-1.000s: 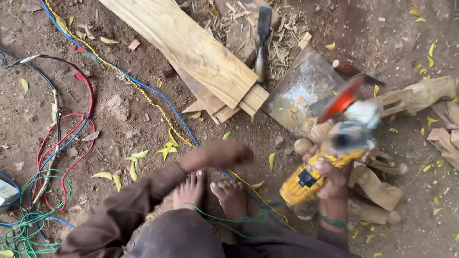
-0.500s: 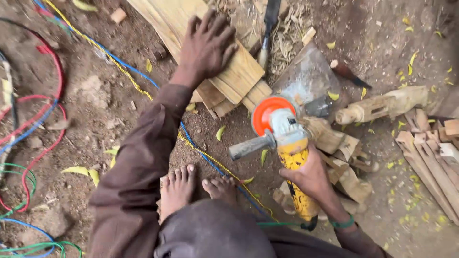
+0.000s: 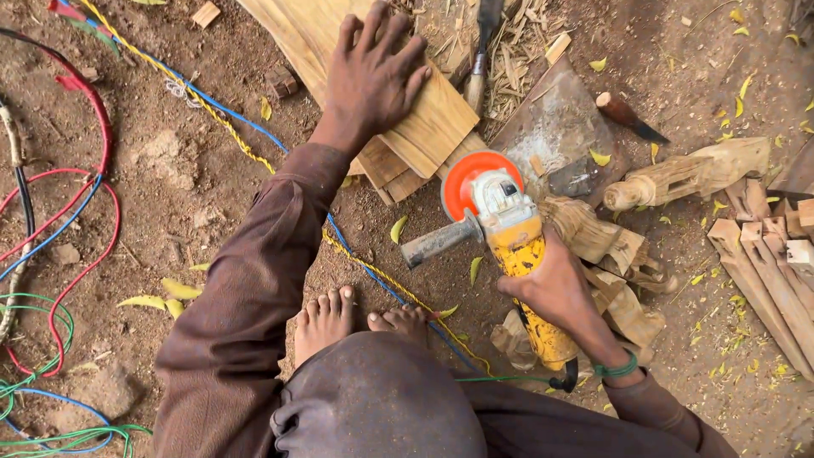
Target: The recorder uses an angle grinder with a sanding/grinding disc to smooth and shape the edges of wooden furniture components.
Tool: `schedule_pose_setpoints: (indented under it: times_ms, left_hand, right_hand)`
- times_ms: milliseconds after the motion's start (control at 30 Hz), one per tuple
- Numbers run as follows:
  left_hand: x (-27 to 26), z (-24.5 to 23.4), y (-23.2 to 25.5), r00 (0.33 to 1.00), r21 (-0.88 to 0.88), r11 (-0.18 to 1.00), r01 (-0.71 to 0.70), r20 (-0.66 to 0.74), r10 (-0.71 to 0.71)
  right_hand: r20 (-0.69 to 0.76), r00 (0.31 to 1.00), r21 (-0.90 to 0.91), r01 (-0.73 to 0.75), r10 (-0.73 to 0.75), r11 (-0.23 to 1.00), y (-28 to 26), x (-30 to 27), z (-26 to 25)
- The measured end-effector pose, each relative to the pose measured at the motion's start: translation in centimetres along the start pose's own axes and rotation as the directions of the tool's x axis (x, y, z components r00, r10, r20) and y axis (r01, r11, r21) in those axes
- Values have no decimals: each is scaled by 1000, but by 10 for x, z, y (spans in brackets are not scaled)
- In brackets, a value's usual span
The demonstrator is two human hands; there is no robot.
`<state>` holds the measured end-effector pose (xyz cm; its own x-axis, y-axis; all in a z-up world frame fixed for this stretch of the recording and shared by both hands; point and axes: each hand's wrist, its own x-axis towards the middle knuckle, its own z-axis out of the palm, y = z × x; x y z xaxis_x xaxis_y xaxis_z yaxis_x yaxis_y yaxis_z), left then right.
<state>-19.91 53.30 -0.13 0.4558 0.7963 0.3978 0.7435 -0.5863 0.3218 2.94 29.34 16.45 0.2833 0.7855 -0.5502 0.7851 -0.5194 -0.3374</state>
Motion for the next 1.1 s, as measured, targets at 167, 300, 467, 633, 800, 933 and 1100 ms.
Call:
schedule_pose_setpoints:
  times_ms: [167, 300, 467, 633, 800, 933, 1100]
  left_hand:
    - [2, 3, -1, 1000, 37, 999, -10, 24, 9]
    - [0, 4, -2, 999, 54, 998, -25, -36, 27]
    - [-1, 1, -1, 998, 52, 998, -26, -56, 29]
    - [-1, -5, -1, 997, 28, 999, -38, -66, 40]
    - [0, -12, 0, 1000, -34, 999, -31, 3, 31]
    - [0, -5, -3, 998, 34, 998, -47, -40, 49]
    - [-3, 1, -7, 993, 176, 982, -73, -82, 88]
  right_hand:
    - [9, 999, 29, 52, -53, 998, -4, 2, 1]
    - [21, 999, 59, 45, -46, 997, -10, 3, 2]
    - [24, 994, 100, 106, -109, 989, -6, 4, 6]
    - [33, 993, 103, 109, -113, 989, -6, 4, 7]
    - [47, 990, 145, 124, -132, 982, 0, 7, 10]
    - [37, 984, 146, 168, -175, 975, 5, 7, 12]
    - [47, 989, 134, 130, -137, 982, 8, 7, 14]
